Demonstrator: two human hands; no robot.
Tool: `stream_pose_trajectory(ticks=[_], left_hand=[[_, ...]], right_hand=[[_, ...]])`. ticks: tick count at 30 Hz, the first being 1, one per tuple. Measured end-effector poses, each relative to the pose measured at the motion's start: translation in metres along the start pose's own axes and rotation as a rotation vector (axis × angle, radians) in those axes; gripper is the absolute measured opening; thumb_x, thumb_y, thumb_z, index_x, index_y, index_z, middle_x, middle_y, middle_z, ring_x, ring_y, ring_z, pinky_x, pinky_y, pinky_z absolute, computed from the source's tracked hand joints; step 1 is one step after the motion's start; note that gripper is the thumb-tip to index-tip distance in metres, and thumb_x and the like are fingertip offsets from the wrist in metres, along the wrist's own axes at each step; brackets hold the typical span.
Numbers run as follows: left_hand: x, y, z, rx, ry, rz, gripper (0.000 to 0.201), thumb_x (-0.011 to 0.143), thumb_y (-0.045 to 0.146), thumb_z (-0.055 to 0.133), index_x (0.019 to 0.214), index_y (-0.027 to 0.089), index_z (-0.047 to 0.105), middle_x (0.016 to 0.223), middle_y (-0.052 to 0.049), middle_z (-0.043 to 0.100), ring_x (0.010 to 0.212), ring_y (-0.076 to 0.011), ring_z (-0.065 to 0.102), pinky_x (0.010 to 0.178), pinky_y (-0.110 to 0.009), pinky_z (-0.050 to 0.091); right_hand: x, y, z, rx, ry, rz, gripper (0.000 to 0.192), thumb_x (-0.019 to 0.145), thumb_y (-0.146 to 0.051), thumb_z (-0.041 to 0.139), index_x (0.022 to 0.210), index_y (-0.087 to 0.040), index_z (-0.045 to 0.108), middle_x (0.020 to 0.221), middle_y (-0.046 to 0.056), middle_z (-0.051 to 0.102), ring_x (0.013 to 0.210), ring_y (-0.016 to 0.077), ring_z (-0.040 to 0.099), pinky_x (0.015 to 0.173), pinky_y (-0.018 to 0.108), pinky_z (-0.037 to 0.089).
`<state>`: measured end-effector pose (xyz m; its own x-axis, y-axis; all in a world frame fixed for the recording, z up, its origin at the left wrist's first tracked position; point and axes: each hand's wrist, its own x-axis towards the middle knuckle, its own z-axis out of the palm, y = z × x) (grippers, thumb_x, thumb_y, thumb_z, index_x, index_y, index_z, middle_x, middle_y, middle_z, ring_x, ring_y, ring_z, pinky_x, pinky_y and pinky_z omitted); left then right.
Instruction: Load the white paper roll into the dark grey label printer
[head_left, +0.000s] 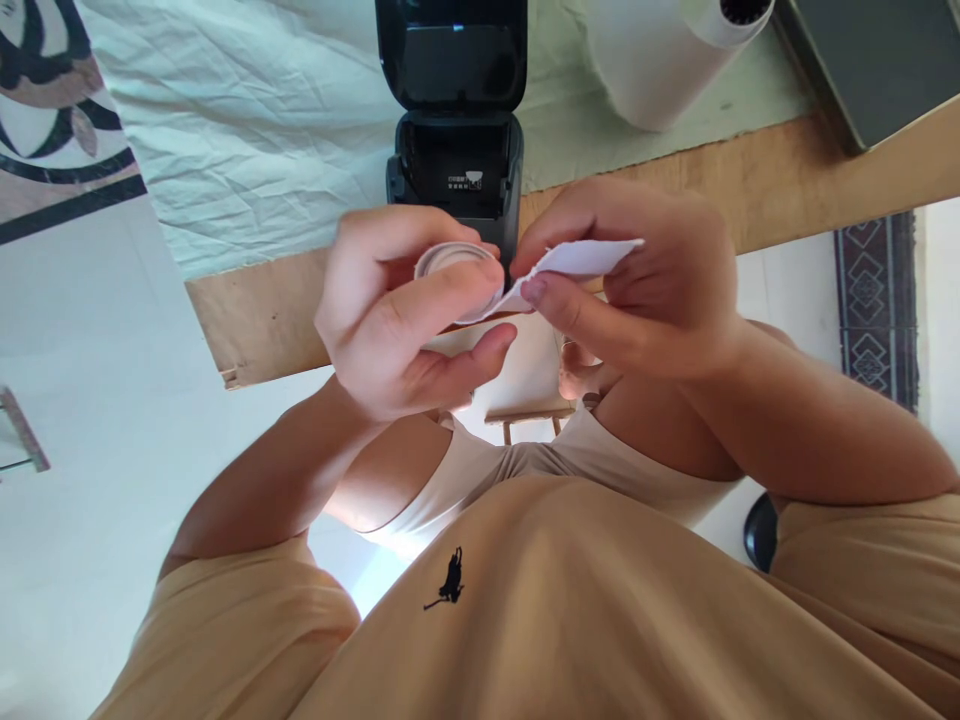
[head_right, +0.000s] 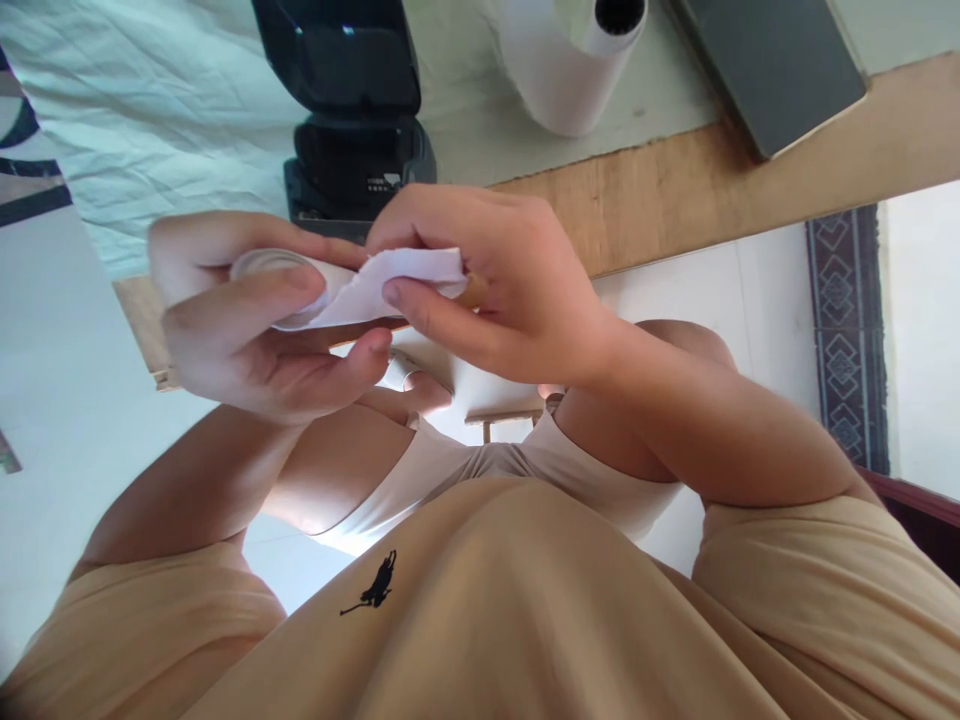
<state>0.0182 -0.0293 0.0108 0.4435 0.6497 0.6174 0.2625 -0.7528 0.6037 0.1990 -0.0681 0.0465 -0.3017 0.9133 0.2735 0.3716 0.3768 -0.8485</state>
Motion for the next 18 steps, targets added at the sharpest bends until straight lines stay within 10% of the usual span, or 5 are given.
stream_pose_trajectory(ticks=[18], left_hand=[[0.0028,0.0024,0.0007,0.000,0.050,0.226,0.033,0.060,0.025,0.066,0.090,0.024,0.053,0.082,0.000,0.061,0.068,-0.0102,0.059,0.050,-0.021,0.047]], right_hand=[[0.0003,0.0007,0.0022,-0.029,0.039,0.028,0.010,0.071,-0.020,0.051,0.078,-0.013,0.055,0.071,-0.003,0.056,0.061,-0.0027,0.046,0.056,0.012,0.036]])
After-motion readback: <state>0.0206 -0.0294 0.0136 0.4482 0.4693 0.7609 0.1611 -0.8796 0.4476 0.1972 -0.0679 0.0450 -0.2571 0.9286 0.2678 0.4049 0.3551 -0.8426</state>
